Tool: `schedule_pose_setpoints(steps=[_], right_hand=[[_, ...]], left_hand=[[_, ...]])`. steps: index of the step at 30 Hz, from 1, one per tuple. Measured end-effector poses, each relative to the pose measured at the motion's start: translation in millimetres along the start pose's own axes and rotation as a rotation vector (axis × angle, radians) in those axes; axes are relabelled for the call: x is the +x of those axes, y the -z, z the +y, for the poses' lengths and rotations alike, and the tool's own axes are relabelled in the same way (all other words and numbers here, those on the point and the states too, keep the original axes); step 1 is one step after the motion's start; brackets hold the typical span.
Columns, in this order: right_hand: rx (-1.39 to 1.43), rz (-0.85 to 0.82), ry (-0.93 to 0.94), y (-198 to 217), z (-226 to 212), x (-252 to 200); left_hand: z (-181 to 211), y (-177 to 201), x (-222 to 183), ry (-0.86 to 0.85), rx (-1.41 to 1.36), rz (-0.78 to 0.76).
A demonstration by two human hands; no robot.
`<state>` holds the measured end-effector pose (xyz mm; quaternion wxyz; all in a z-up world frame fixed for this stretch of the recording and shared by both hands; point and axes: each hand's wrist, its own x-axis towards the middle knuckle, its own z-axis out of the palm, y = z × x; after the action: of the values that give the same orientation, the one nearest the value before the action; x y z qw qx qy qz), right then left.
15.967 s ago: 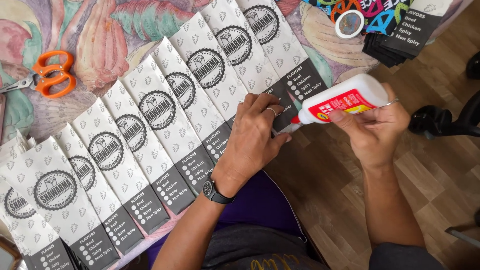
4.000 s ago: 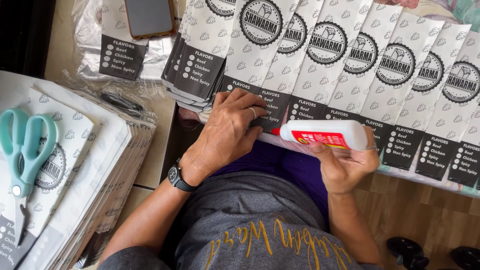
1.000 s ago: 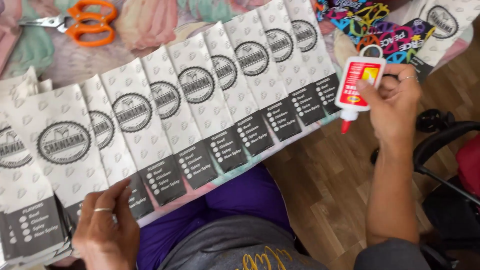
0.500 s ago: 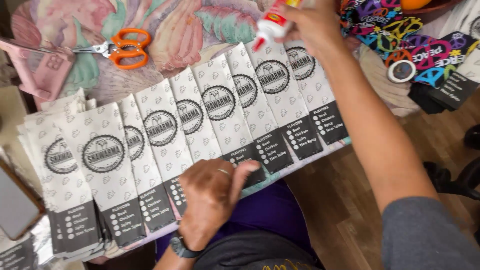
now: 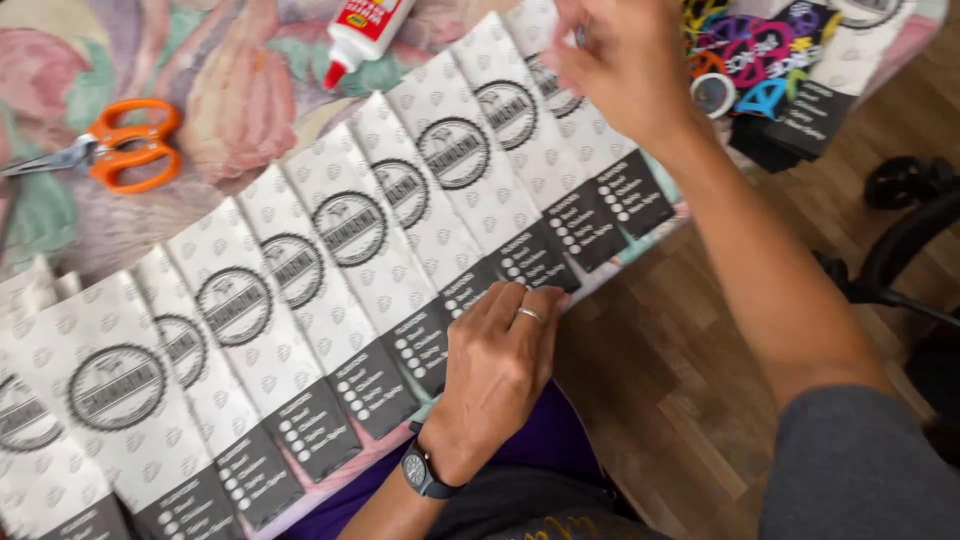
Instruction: The person labels and glues paper bags by hand. The person places adhesive onto the tabs of shawarma-branded paper sleeves, folds the edges to seal them, and gathers the completed sleeves into a stack.
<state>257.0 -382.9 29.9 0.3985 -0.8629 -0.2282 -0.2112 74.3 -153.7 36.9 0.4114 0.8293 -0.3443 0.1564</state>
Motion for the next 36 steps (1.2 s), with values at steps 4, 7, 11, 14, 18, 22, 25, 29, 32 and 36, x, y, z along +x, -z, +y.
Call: schedule_pose_setpoints(steps=[4, 7, 11, 14, 18, 22, 25, 29, 32, 36], right_hand=[[-0.101, -0.107, 0.211, 74.6, -28.8, -86.9], [-0.081, -0.141, 0.117, 85.0, -28.6, -135.0], [-0.030, -0.102, 0.076, 82.9, -28.7, -152.1], [0.020, -0.052, 0.141, 71.7, -3.7, -159.1], [0.061, -0.032, 0.150, 72.3, 4.6, -163.6], [0.075, -0.001, 0.135, 75.1, 1.1, -165.8], [0.077, 0.005, 0.116, 75.9, 5.3, -170.3], [0.094, -0.018, 0.078, 79.1, 5.3, -165.5], [0.175, -0.021, 0.058, 78.7, 4.9, -161.7], [0.146, -0.030, -0.013, 81.1, -5.1, -153.2]], left_hand=[[9.3, -37.4, 26.3, -0.067, 0.070, 0.110], [4.3, -72.2, 42.0, -0.114, 0.079, 0.125], [0.4, -106.0, 53.0, -0.125, 0.069, 0.073], [-2.1, -116.9, 53.8, -0.094, 0.121, 0.019], [-4.0, -126.7, 49.8, -0.038, 0.129, 0.010], [-4.6, -133.2, 46.7, -0.051, 0.111, 0.044], [-5.3, -135.8, 45.5, -0.060, 0.109, 0.063], [1.1, -131.3, 49.5, -0.072, 0.131, 0.065], [-6.9, -143.2, 46.4, -0.052, 0.112, 0.081], [-12.1, -151.2, 49.6, 0.051, 0.087, 0.085]])
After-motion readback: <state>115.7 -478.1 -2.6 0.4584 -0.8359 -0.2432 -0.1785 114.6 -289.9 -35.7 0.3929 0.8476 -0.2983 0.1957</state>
